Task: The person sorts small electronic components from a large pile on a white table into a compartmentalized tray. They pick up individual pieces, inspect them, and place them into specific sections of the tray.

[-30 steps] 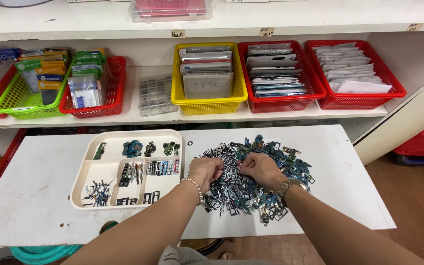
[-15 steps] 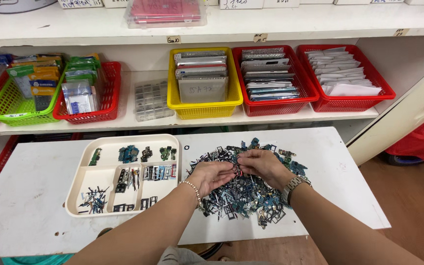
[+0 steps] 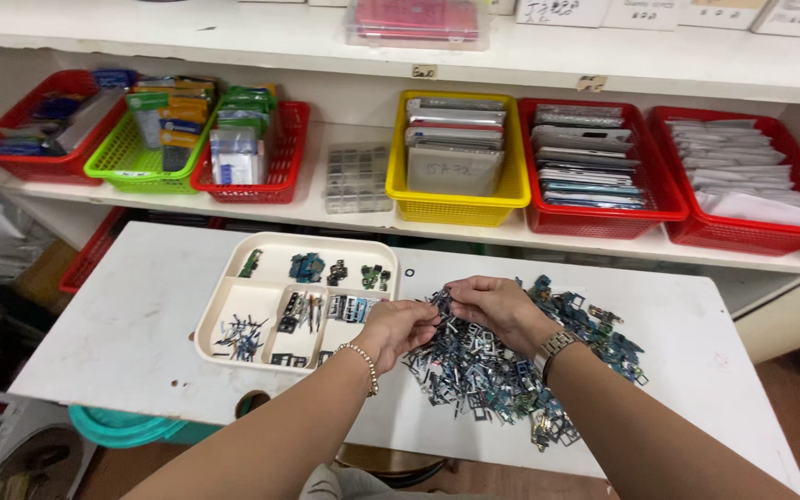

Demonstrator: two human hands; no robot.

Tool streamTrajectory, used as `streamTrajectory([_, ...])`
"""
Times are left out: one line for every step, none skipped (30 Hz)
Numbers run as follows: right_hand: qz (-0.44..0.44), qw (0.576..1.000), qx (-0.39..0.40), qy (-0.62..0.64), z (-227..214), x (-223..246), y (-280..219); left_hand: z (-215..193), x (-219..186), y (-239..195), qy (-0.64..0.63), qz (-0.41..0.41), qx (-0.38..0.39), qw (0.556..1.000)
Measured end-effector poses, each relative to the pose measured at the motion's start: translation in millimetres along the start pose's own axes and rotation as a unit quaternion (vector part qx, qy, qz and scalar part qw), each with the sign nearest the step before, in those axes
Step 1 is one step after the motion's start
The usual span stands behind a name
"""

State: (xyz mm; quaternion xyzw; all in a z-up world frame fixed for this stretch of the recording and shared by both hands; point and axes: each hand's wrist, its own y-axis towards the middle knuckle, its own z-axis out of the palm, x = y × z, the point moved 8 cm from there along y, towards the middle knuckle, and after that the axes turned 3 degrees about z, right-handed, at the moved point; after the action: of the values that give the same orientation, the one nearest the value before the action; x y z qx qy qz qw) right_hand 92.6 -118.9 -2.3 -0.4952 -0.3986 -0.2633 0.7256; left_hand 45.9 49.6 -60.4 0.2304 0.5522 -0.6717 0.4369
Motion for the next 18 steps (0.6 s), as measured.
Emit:
streamTrajectory([-0.011,0.999,-0.004,-0.032,7.7,0.7,7.8,-10.8,0.4,-0.8,-0.006,0.002,-0.015,1.000])
streamTrajectory([-0.022,0.998,-0.007,-0.064,16.5,1.6,17.0,-21.5,1.3,-1.4,-0.013,0.005,-0.030,0.999])
streamTrajectory([-0.034,0.995,-0.010,-0.095,25.2,1.6,26.1,-32.0,2.7,-2.0,-0.019,0.007,-0.045,0.999])
streamTrajectory([-0.058,0.988,-0.011,-0.142,35.3,3.1,34.7,-41.9,6.1,-2.6,-0.049,-0.005,-0.052,0.997])
streamTrajectory([-0.081,0.979,-0.014,-0.188,47.0,5.0,43.0,-52.4,8.6,-3.0,-0.079,-0.017,-0.058,0.995])
streamTrajectory([-0.106,0.966,-0.016,-0.233,59.2,7.0,50.3,-62.5,11.1,-3.3,-0.110,-0.028,-0.063,0.992])
streamTrajectory([-0.133,0.952,-0.026,-0.275,69.5,9.7,56.0,-74.4,13.8,-3.6,-0.099,-0.031,-0.084,0.991])
streamTrajectory([-0.161,0.935,-0.035,-0.315,80.6,12.8,60.2,-85.6,17.1,-4.3,-0.088,-0.035,-0.106,0.990])
streamTrajectory([-0.189,0.915,-0.046,-0.354,91.7,16.6,62.0,-95.5,20.0,-4.3,-0.078,-0.040,-0.126,0.988])
streamTrajectory([-0.171,0.901,-0.064,-0.392,98.9,16.0,65.4,-101.9,21.1,-2.7,-0.074,-0.037,-0.133,0.988])
streamTrajectory([-0.153,0.886,-0.084,-0.430,104.7,16.6,67.2,-106.1,22.9,-0.2,-0.070,-0.034,-0.139,0.987])
streamTrajectory([-0.135,0.868,-0.103,-0.467,110.8,17.9,68.1,-110.1,23.9,2.7,-0.066,-0.032,-0.145,0.987])
streamTrajectory([-0.125,0.850,-0.127,-0.496,116.6,19.6,66.3,-112.8,26.1,5.6,-0.077,-0.039,-0.152,0.985])
streamTrajectory([-0.117,0.830,-0.152,-0.523,122.8,21.3,63.7,-114.9,27.8,8.2,-0.088,-0.046,-0.159,0.982])
streamTrajectory([-0.109,0.809,-0.176,-0.550,127.2,23.9,60.4,-116.7,29.6,9.9,-0.098,-0.053,-0.166,0.980])
streamTrajectory([-0.117,0.806,-0.177,-0.553,133.3,26.2,56.9,-117.8,30.5,10.7,-0.104,-0.053,-0.170,0.978])
streamTrajectory([-0.124,0.802,-0.179,-0.555,137.9,27.1,52.5,-117.9,31.3,11.1,-0.110,-0.054,-0.174,0.977])
streamTrajectory([-0.132,0.799,-0.181,-0.558,142.1,27.8,48.4,-119.0,31.4,10.5,-0.115,-0.055,-0.177,0.976])
